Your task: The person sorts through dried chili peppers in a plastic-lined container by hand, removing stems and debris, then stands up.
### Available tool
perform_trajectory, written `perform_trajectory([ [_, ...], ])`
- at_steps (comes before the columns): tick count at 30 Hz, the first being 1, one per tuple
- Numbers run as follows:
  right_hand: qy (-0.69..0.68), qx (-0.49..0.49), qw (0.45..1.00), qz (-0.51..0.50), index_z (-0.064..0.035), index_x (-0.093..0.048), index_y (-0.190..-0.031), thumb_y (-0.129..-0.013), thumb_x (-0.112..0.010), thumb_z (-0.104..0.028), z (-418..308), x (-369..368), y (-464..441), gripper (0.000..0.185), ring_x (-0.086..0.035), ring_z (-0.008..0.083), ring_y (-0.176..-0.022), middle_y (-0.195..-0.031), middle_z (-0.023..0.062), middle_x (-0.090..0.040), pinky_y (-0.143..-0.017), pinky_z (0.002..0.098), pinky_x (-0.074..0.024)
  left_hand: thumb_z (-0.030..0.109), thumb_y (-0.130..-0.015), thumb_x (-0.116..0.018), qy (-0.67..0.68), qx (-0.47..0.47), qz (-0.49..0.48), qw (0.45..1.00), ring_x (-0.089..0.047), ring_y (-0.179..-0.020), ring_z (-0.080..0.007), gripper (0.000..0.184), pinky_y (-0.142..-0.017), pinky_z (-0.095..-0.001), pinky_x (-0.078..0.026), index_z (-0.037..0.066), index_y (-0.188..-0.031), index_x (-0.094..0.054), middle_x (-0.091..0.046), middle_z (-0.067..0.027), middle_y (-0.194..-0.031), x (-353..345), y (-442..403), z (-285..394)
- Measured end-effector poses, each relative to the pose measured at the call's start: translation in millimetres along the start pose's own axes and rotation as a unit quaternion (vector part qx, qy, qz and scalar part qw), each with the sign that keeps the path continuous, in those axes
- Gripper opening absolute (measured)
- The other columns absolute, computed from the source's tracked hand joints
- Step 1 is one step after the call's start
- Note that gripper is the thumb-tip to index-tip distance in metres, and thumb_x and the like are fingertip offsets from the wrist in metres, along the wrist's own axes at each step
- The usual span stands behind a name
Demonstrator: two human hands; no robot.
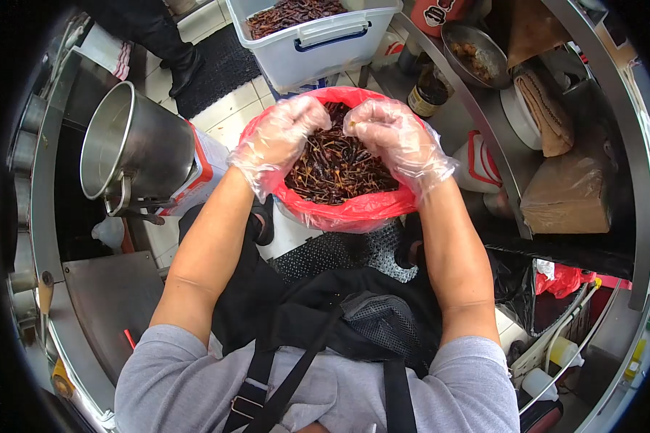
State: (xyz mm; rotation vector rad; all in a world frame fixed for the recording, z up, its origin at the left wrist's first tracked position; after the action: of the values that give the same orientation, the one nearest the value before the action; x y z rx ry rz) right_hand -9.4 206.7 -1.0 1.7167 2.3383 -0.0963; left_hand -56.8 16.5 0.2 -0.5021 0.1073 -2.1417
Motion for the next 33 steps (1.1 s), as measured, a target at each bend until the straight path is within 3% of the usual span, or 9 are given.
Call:
perform_trajectory([
  [4, 0.436, 0.057, 0.896, -0.058, -0.0043, -0.069, -0.121, -0.094, -0.068, -0.022, -1.2, -6.1, 1.1, 0.033, -0.07, 0.0282, -0.108, -0.114, 0.0151, -0.074, -0.093, 0.0395, -0.0532, 0.018, -0.101, -0.063, 0.197, 0.141, 0.108, 0.964, -0.042, -0.065, -0.003, 0.018, -0.059, -0.0198, -0.035, 0.002, -0.103, -0.07, -0.06, 0.005, -0.079, 10.9, 1.2, 0.2],
  [9, 0.677, 0.001, 0.735, -0.04, -0.0081, -0.069, -0.107, -0.092, -0.068, -0.029, 18.1, -21.1, 1.4, 0.026, -0.065, 0.0392, -0.103, -0.099, 0.0185, -0.07, -0.087, 0.0509, -0.0507, 0.012, -0.102, -0.057, 0.259, 0.105, 0.084, 0.957, -0.045, -0.065, -0.0046, 0.022, -0.059, -0.019, -0.037, 0.003, -0.12, -0.066, -0.052, 0.0052, -0.075, 11.6, 1.8, 8.3],
  [17, 0.608, 0.007, 0.793, -0.024, -0.0011, -0.057, -0.085, -0.087, -0.065, -0.01, 3.0, -7.9, -0.1, 0.012, -0.062, 0.0402, -0.084, -0.084, 0.0194, -0.063, -0.077, 0.0468, -0.0476, 0.019, -0.101, -0.062, 0.301, 0.196, 0.115, 0.926, -0.046, -0.064, -0.0059, 0.012, -0.057, -0.0205, -0.037, 0.009, -0.097, -0.062, -0.054, 0.0027, -0.08, 8.0, 7.0, 2.4],
  [19, 0.56, -0.017, 0.828, -0.029, -0.0046, -0.058, -0.088, -0.09, -0.059, -0.004, -5.5, -6.5, 3.9, 0.003, -0.062, 0.0271, -0.077, -0.081, 0.012, -0.062, -0.071, 0.0381, -0.0495, 0.02, -0.101, -0.065, 0.298, 0.21, 0.121, 0.923, -0.046, -0.064, -0.0057, 0.015, -0.057, -0.021, -0.038, 0.009, -0.091, -0.059, -0.053, 0.0031, -0.08, 2.9, 7.6, -3.4],
  [21, 0.226, -0.088, 0.97, 0.026, -0.0073, -0.058, -0.094, -0.096, -0.053, -0.005, -4.9, -5.4, 12.2, 0.006, -0.059, 0.0151, -0.072, -0.088, 0.0051, -0.065, -0.066, 0.0276, -0.0483, 0.019, -0.098, -0.069, 0.219, 0.206, 0.127, 0.945, -0.047, -0.067, -0.0055, 0.019, -0.059, -0.0232, -0.039, 0.011, -0.087, -0.055, -0.053, 0.0037, -0.08, -4.1, 6.7, -6.9],
  [22, 0.197, -0.066, 0.978, -0.018, -0.0098, -0.061, -0.114, -0.099, -0.049, -0.002, -5.0, -6.2, 10.9, 0.021, -0.053, 0.0042, -0.071, -0.096, 0.0003, -0.063, -0.063, 0.0191, -0.0438, 0.017, -0.097, -0.07, 0.198, 0.2, 0.107, 0.953, -0.052, -0.074, -0.0071, 0.013, -0.066, -0.0253, -0.045, 0.009, -0.094, -0.06, -0.057, 0.0021, -0.084, -7.9, 7.7, -8.0],
  [25, 0.084, -0.088, 0.993, -0.003, -0.0096, -0.053, -0.141, -0.098, -0.051, -0.002, -12.4, -18.5, 14.8, 0.044, -0.053, 0.0047, -0.068, -0.096, 0.0025, -0.064, -0.06, 0.0187, -0.0438, 0.016, -0.096, -0.071, 0.255, 0.201, 0.058, 0.944, -0.057, -0.082, -0.0097, 0.014, -0.075, -0.0266, -0.048, 0.006, -0.101, -0.064, -0.061, -0.0008, -0.088, -26.6, 8.5, -4.6],
  [26, 0.069, -0.071, 0.994, -0.044, -0.0139, -0.031, -0.16, -0.098, -0.053, -0.002, -12.8, -21.0, 11.7, 0.067, -0.052, 0.0043, -0.066, -0.102, 0.0046, -0.065, -0.057, 0.0189, -0.0438, 0.015, -0.094, -0.072, 0.231, 0.205, 0.043, 0.95, -0.06, -0.086, -0.0118, 0.02, -0.079, -0.0276, -0.049, 0.002, -0.108, -0.066, -0.063, -0.0035, -0.092, -28.1, 9.1, -2.8],
  [33, 0.147, -0.054, 0.988, -0.016, -0.0227, -0.01, -0.166, -0.097, -0.047, 0.005, 0.0, -36.3, 10.9, 0.083, -0.052, 0.0063, -0.064, -0.124, 0.0082, -0.06, -0.059, 0.0204, -0.0473, 0.009, -0.093, -0.071, 0.281, 0.215, 0.005, 0.935, -0.056, -0.077, -0.0123, 0.02, -0.073, -0.0284, -0.048, -0.001, -0.11, -0.067, -0.059, -0.002, -0.082, -43.3, 10.5, 15.6],
])
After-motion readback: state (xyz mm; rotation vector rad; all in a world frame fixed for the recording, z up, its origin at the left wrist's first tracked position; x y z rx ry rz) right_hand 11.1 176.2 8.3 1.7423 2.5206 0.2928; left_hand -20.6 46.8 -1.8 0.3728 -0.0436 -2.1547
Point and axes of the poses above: each hand's wrist, its own y-axis away from the middle knuckle, its own x-axis out of the back of the hand, z = x × y, the point moved 5 cm from there along -y, towards the middle knuckle
